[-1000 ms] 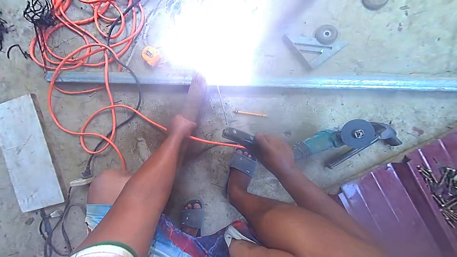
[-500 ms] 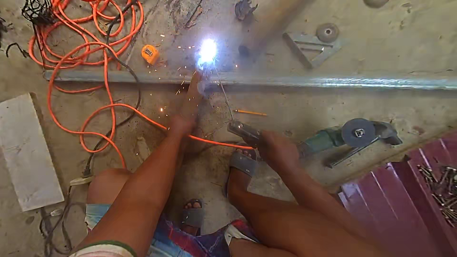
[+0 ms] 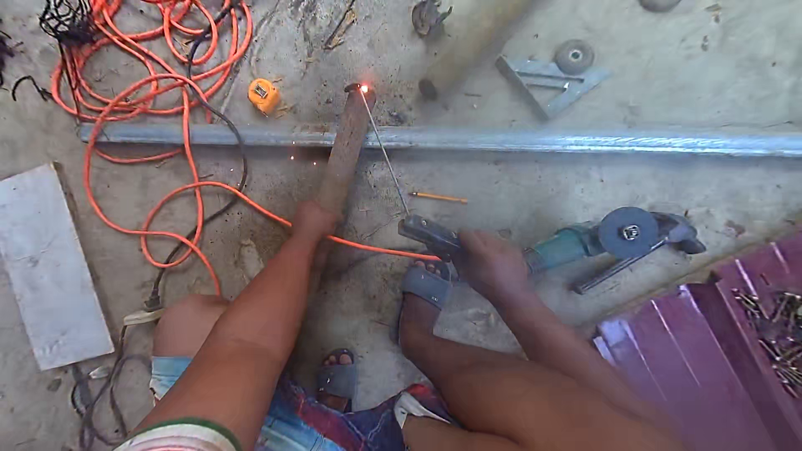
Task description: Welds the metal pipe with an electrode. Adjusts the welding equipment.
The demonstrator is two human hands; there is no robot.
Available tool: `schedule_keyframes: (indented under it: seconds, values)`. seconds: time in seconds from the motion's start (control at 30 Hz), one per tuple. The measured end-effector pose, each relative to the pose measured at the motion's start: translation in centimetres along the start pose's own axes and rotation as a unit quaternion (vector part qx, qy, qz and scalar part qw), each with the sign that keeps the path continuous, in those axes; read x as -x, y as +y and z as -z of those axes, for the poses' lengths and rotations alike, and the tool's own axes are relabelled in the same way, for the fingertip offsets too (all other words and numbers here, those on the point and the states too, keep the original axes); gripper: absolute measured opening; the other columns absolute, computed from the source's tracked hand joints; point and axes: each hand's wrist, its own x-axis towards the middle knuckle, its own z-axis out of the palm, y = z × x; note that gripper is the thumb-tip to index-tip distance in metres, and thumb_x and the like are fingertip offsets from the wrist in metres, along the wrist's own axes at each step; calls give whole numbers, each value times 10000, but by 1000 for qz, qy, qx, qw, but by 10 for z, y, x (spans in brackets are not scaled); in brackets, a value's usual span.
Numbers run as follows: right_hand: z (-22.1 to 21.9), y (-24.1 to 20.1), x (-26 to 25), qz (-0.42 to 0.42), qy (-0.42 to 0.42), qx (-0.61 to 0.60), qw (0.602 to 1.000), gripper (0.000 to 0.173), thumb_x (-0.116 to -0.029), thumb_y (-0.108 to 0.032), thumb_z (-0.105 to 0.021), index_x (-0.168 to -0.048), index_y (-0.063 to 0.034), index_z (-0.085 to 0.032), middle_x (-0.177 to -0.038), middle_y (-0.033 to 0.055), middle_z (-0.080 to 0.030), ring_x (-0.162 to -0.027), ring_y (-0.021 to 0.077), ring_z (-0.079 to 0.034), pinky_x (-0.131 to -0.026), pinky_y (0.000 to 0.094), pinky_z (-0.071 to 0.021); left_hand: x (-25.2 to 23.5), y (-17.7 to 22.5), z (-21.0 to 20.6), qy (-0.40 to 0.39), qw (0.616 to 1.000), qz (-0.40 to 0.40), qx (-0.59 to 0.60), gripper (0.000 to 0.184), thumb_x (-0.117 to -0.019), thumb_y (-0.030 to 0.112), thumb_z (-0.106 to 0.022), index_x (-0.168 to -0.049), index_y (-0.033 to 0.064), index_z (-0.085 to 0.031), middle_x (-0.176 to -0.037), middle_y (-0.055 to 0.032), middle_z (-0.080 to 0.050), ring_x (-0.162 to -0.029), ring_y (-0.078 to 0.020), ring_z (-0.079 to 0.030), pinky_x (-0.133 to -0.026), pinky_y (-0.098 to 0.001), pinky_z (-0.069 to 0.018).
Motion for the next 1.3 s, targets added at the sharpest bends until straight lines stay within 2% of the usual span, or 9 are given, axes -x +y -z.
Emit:
schedule_keyframes:
  seconds: [0.27, 0.53, 0.63, 0.77, 0.93, 1.03, 1.1, 1.23, 1.3]
  values:
    - [-8, 7, -2, 1, 12, 15, 1000, 176, -926, -149, -662, -1010, 4, -640, -817, 213, -652, -716, 438, -692, -545, 576, -536, 0, 3, 2, -9, 1000, 13, -10, 656, -787, 405, -863, -1298, 65, -631, -1177, -217, -702, -1140, -415, -663, -941, -694, -500]
    - [-13, 5, 0, 20, 41, 40, 998, 165, -933, -144, -663, -1007, 1, -636, -789, 208, -638, -704, 428, -690, -545, 553, -543, -4, 1, 0, -7, 1000, 21, -6, 672, -751, 423, -876, -1286, 93, -640, -1167, -194, -709, -1127, -398, -671, -926, -690, -509]
    - [-13, -2, 3, 12, 30, 47, 998, 161, -959, -137, -670, -1043, -1, -652, -814, 219, -656, -736, 434, -701, -584, 556, -564, -1, 4, 2, -6, 999, 19, -25, 660, -746, 457, -855, -1236, 60, -661, -1154, -215, -704, -1123, -411, -666, -915, -690, -508]
    - [-12, -5, 5, -8, -7, 31, 999, 210, -974, -146, -675, -1122, 4, -675, -866, 242, -678, -802, 457, -711, -657, 584, -581, 5, 12, 7, -15, 999, 25, -44, 664, -794, 453, -844, -1269, 31, -650, -1222, -239, -683, -1189, -423, -640, -980, -676, -486]
    - [-12, -4, 4, -21, -4, 25, 999, 208, -969, -163, -686, -1099, 0, -691, -870, 231, -696, -821, 447, -720, -671, 584, -584, 6, 11, 7, -14, 999, 29, -39, 620, -775, 461, -850, -1181, 23, -685, -1173, -237, -696, -1147, -415, -657, -953, -677, -499]
    - [-8, -5, 3, -30, -14, 13, 999, 234, -976, -149, -674, -1150, 6, -697, -943, 247, -713, -878, 462, -721, -712, 604, -585, 7, 12, 7, -16, 999, 34, -36, 626, -775, 438, -848, -1201, 14, -674, -1179, -243, -692, -1153, -420, -654, -948, -671, -502]
    - [-4, -8, 2, -47, -31, 8, 998, 245, -980, -143, -667, -1168, 12, -687, -954, 264, -704, -900, 475, -713, -728, 618, -576, 8, 11, 8, -20, 999, 26, -27, 668, -793, 426, -842, -1270, 4, -644, -1209, -254, -683, -1173, -428, -646, -969, -680, -492]
    - [-9, -2, 4, -2, 22, 21, 1000, 226, -945, -136, -683, -1108, 21, -678, -858, 243, -679, -773, 455, -709, -616, 591, -568, 5, 7, 5, -12, 999, 15, -36, 678, -788, 460, -834, -1255, 7, -644, -1195, -246, -687, -1157, -425, -653, -943, -682, -503]
    - [-7, -2, 8, 21, 34, 6, 999, 228, -926, -126, -701, -1103, 17, -691, -886, 253, -698, -777, 460, -714, -620, 602, -575, 6, 6, 8, -29, 999, 10, -23, 735, -834, 452, -828, -1353, -10, -589, -1267, -271, -657, -1214, -446, -625, -999, -688, -485]
